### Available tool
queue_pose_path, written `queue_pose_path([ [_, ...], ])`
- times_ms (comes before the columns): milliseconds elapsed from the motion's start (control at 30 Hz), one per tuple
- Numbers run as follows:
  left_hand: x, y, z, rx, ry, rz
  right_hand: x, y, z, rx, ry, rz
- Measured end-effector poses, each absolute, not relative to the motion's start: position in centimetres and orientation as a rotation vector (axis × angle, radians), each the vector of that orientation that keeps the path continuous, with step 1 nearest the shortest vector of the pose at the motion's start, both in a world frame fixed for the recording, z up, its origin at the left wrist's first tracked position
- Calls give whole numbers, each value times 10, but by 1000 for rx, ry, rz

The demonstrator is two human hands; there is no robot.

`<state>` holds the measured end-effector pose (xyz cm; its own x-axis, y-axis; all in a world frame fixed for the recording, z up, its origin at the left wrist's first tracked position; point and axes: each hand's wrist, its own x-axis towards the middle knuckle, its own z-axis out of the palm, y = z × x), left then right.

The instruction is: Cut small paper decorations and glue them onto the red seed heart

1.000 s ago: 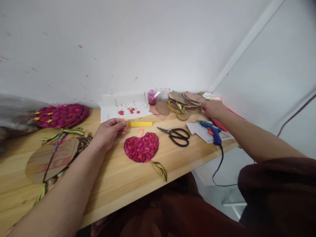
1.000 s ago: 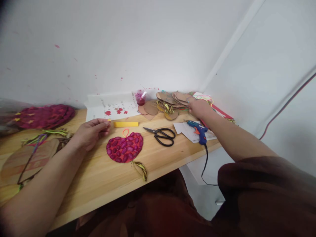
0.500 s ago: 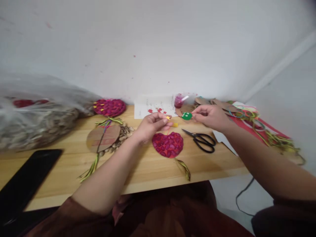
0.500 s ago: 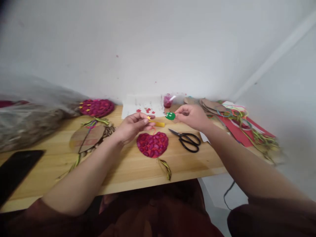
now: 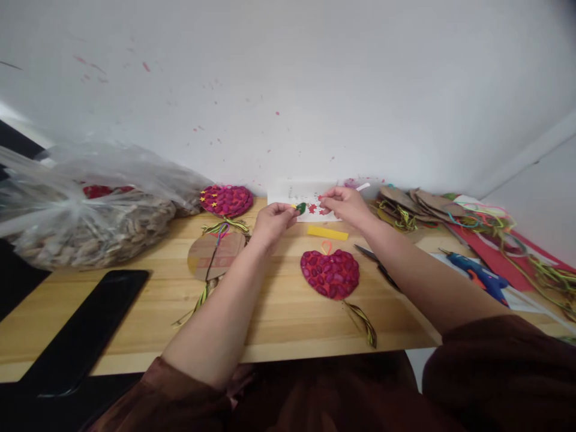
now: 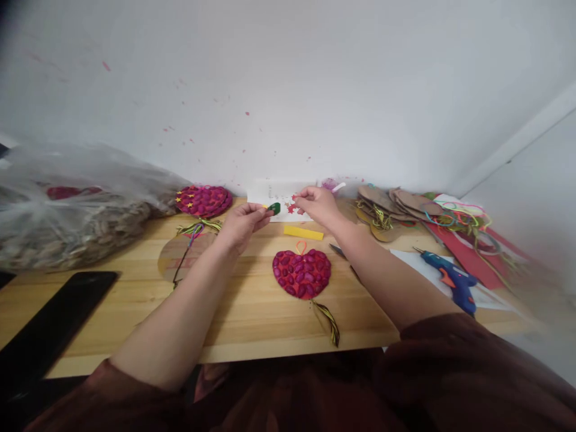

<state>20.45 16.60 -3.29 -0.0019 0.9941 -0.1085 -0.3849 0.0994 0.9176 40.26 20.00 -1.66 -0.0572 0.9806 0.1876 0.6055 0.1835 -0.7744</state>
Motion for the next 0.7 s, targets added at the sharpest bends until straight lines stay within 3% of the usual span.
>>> queue_pose_path([
  [167, 196, 173, -34, 808, 1024, 1425, 392, 221, -26, -1521, -1981, 482],
  [433, 199, 171, -36, 869, 1008, 1430, 389, 216, -31, -1492, -2010, 560],
  [600, 201, 161, -29, 1108, 897, 1328, 389, 189, -15, -1469, -1827, 927],
  [700, 204, 151, -21, 1311, 870, 1189, 391, 164, -7, -1313, -1403, 1493],
])
